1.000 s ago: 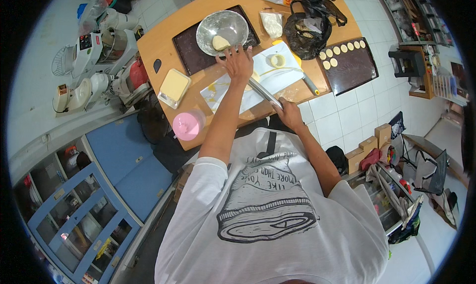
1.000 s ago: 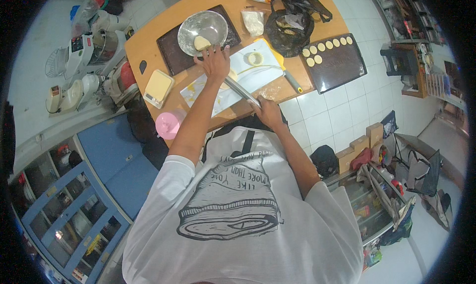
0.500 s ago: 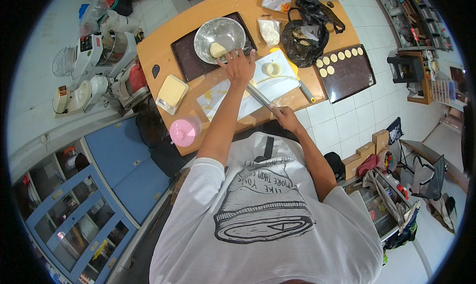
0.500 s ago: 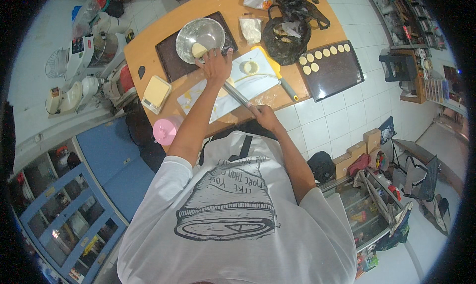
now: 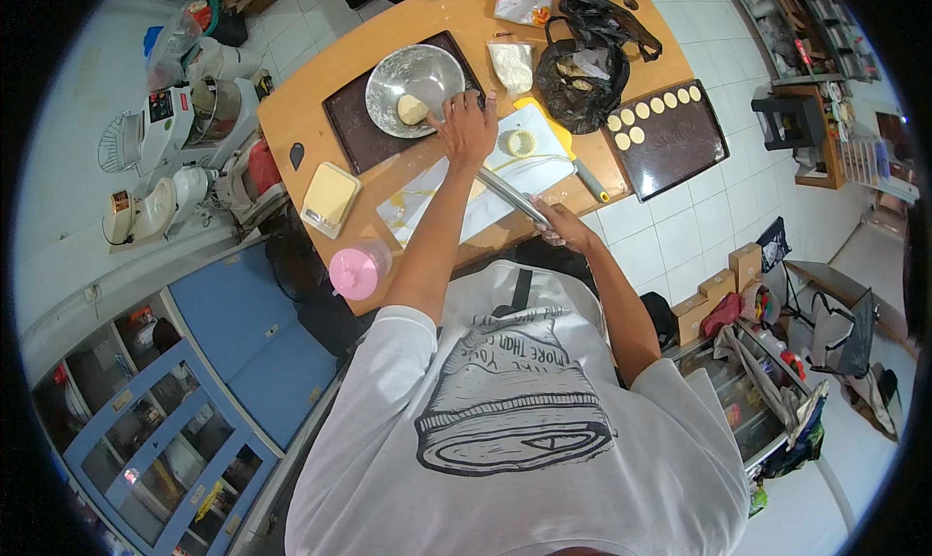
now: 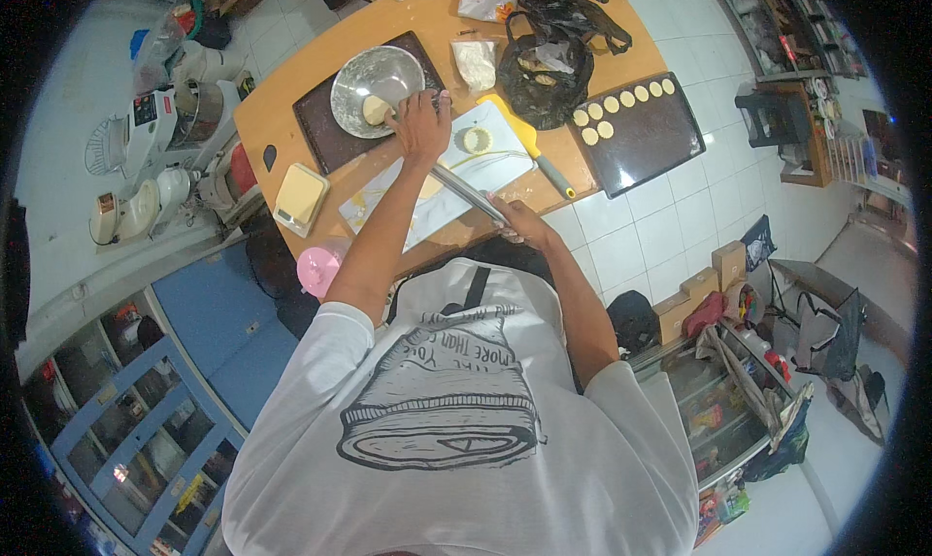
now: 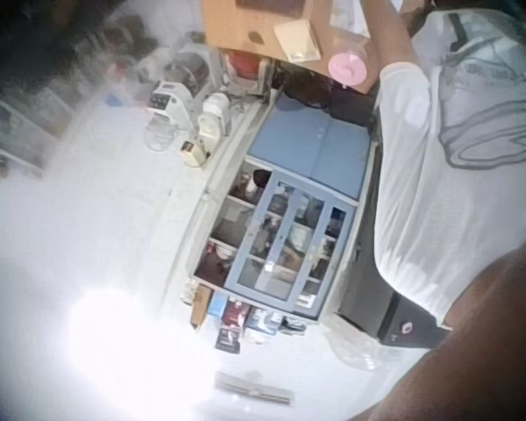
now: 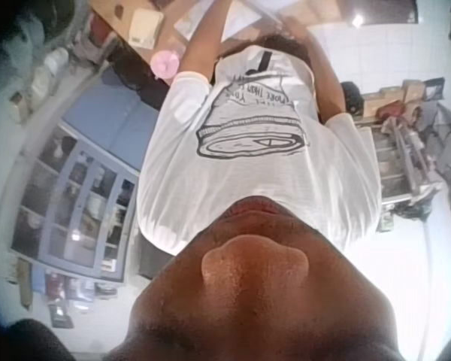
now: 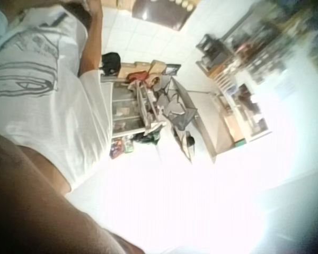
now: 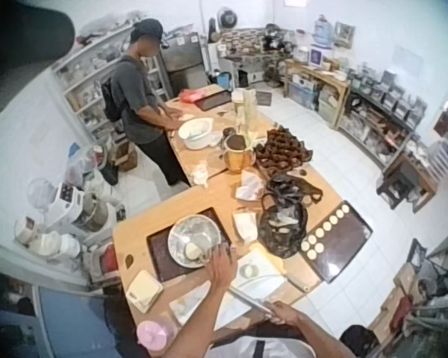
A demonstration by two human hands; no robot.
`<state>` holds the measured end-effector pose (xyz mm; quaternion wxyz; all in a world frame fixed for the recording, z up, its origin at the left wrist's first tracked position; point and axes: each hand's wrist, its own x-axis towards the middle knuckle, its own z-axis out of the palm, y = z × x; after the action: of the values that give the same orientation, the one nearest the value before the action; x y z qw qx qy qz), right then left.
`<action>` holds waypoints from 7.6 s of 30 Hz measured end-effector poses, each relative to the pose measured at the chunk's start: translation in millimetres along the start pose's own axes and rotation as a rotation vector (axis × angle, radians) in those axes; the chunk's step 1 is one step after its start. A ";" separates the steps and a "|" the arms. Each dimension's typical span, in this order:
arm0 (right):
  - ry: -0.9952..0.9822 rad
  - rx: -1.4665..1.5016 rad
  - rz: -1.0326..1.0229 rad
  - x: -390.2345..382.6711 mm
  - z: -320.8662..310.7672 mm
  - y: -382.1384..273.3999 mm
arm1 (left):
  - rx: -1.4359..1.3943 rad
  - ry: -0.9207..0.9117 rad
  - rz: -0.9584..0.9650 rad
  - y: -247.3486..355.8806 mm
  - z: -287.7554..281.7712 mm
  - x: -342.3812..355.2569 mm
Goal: The person prepares round dough pieces by flattening them with a rolling pin on a board and placing them onto a baking tray.
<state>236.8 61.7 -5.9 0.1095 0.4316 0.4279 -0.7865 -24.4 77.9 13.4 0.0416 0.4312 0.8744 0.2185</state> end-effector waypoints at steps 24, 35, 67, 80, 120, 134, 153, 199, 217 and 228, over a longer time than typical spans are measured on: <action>0.699 -0.824 -0.633 -5.2 18.2 10.3 | -0.198 0.015 0.266 -43.1 -8.4 -19.6; 0.766 -1.332 -0.667 -17.9 41.6 25.6 | 0.128 -0.119 0.168 -47.6 -28.3 -53.2; 0.463 -1.235 -0.649 -32.6 46.4 17.5 | -0.137 -0.036 -0.001 -73.4 -53.9 -136.5; 0.599 -1.224 -0.753 0.5 24.3 -18.4 | 0.105 -0.011 0.140 -107.8 -42.4 -100.1; 1.207 -0.851 -0.574 24.9 13.6 -48.5 | -0.060 0.103 0.069 -60.1 4.1 26.1; 1.167 -1.063 -0.591 15.3 21.4 -22.1 | -0.026 0.130 0.150 -63.3 -3.6 4.1; 0.976 -1.134 -0.613 3.7 23.1 -5.0 | 0.004 -0.050 -0.097 -71.0 -23.0 -36.6; -0.152 0.353 0.081 -23.8 0.6 -69.9 | -0.429 0.080 -0.343 -36.8 -32.7 -145.9; -0.266 0.170 0.071 -30.6 -55.6 -109.6 | -0.184 -0.730 0.070 -29.7 -203.0 -82.2; -0.114 -0.221 -0.064 -35.7 -72.0 -99.7 | -0.603 -0.131 -0.110 -40.1 -100.3 -116.0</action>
<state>246.5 170.8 60.6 0.1553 0.3575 0.5188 -0.7608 -7.6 -67.8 73.5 0.2356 0.3649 0.7877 0.4369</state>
